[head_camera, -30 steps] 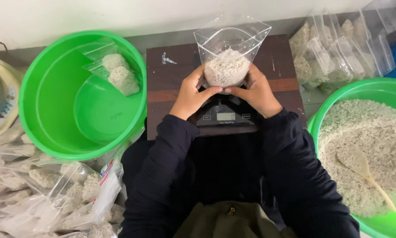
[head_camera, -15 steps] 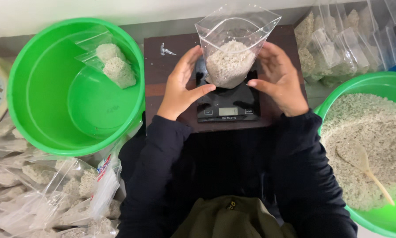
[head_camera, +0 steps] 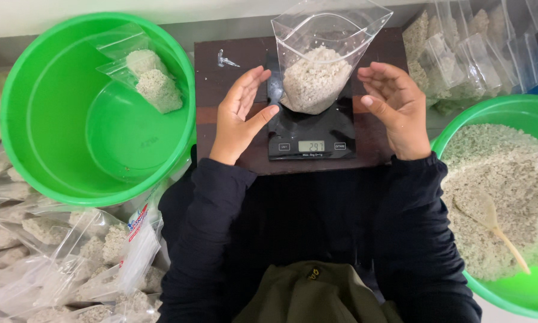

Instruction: The person scoops grains from a large basin into small plastic bags, weighs each bag on a digital scale, and seals the bags.

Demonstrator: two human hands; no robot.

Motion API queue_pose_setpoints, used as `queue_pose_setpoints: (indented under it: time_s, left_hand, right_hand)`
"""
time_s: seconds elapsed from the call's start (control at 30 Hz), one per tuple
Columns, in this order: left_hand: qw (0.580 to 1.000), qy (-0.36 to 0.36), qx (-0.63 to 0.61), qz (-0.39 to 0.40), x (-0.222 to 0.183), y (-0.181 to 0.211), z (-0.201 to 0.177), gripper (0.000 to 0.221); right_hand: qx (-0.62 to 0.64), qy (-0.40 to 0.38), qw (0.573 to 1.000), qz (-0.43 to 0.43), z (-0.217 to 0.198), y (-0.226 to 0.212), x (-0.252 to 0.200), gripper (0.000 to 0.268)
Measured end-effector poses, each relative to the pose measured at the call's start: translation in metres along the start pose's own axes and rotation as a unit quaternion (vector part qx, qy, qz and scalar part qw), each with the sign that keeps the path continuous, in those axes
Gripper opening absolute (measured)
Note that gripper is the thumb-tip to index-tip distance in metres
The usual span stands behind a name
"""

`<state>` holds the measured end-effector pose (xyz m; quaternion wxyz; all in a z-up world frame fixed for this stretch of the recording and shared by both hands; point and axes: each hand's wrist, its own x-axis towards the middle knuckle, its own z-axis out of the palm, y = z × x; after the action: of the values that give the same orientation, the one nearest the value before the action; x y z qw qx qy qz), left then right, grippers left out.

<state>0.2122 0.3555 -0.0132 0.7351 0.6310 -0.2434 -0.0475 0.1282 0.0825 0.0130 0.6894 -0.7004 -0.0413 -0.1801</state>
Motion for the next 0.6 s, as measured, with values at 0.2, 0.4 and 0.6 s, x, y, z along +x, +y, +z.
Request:
queue_pose_setpoints:
  time_s: [0.2,0.4,0.6]
  left_hand:
    - [1.000,0.009,-0.007,0.003,0.001,0.001,0.008,0.063]
    - [1.000,0.016,-0.005,0.008,0.002,-0.001,0.009,0.060]
    - [0.999,0.025,0.023,0.028,0.003,-0.007,0.009,0.054]
  right_hand:
    - [-0.024,0.025,0.999,0.015,0.010,-0.006,0.000,0.046]
    - [-0.035,0.015,0.999,0.014,0.011,-0.001,0.000,0.044]
    - [-0.026,0.018,0.999,0.031,0.008,0.010,0.004,0.037]
